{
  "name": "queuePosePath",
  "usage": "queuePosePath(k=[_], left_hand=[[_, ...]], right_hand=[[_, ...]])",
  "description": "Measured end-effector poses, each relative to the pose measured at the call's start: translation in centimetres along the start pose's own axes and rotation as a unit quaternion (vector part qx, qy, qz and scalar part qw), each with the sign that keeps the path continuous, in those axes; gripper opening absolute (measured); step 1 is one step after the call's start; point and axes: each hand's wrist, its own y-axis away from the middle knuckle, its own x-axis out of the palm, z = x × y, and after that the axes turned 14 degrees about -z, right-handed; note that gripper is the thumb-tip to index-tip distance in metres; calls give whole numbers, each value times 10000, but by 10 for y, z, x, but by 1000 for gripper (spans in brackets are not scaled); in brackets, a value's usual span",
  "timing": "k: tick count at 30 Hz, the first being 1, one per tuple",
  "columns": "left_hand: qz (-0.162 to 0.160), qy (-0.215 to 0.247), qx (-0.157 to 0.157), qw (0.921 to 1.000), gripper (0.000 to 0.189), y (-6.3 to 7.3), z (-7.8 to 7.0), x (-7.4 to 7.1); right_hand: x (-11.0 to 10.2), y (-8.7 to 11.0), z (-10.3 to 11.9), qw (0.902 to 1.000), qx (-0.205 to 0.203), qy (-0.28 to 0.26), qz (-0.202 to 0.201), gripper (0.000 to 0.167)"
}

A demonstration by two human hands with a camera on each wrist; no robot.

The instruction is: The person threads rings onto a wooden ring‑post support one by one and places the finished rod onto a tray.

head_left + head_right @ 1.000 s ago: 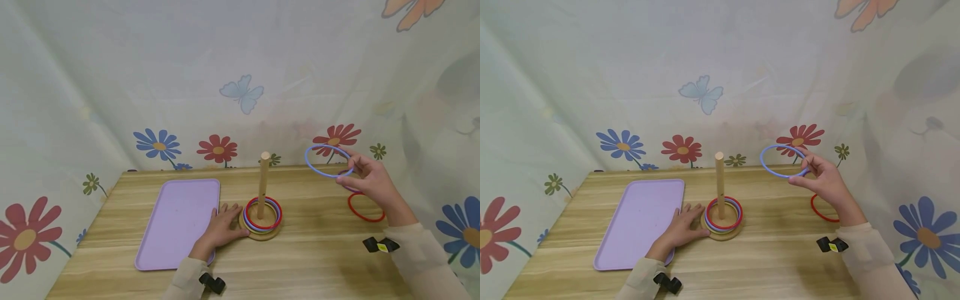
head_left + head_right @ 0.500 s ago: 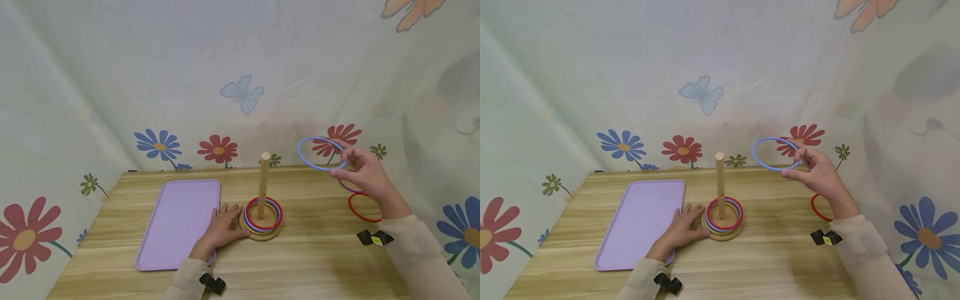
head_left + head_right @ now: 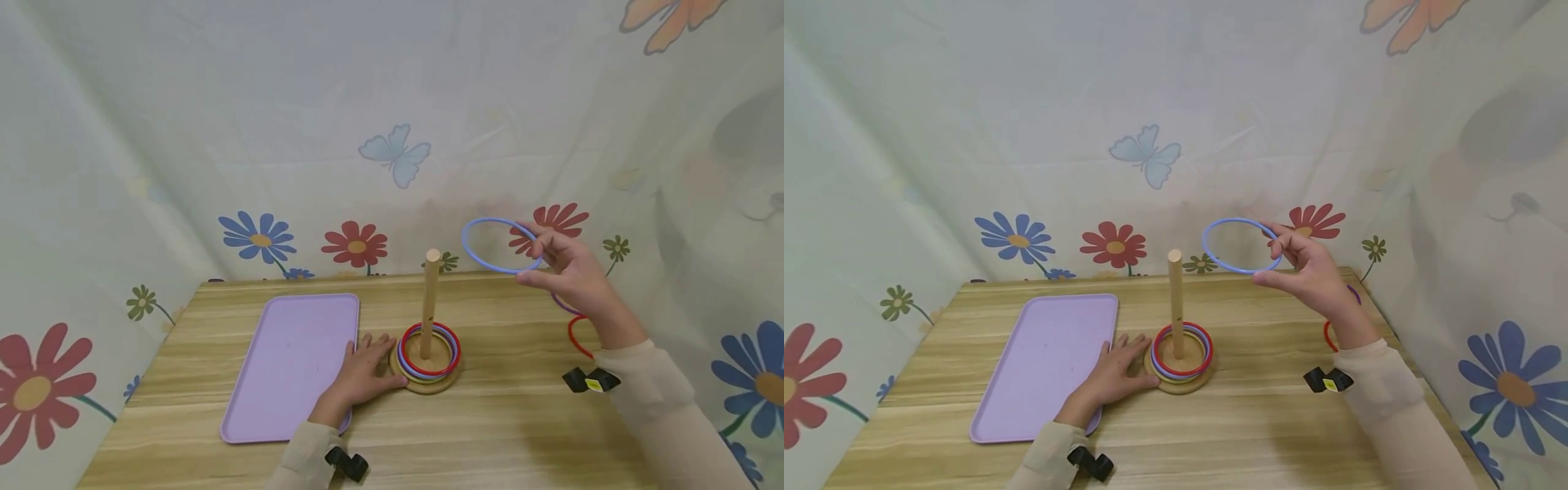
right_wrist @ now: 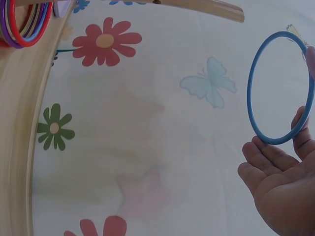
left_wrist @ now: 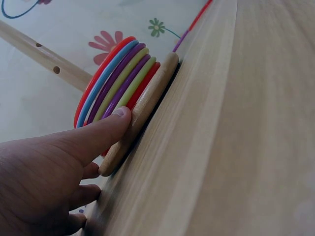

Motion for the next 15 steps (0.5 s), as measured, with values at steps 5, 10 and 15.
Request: queuePosePath(k=[5,10,15], left_hand=[[41,-17,0,10000,90,0,1,1],[23,-45,26,10000,89,-1,1,1],[19,-59,34,10000,90,-1,2,1]], right_hand=[[10,-3,0,10000,-42,15,88,30],[18,-6,1,9998,-66,-148,152,28],[28,-9,1,9995,-59,-134,280,30]])
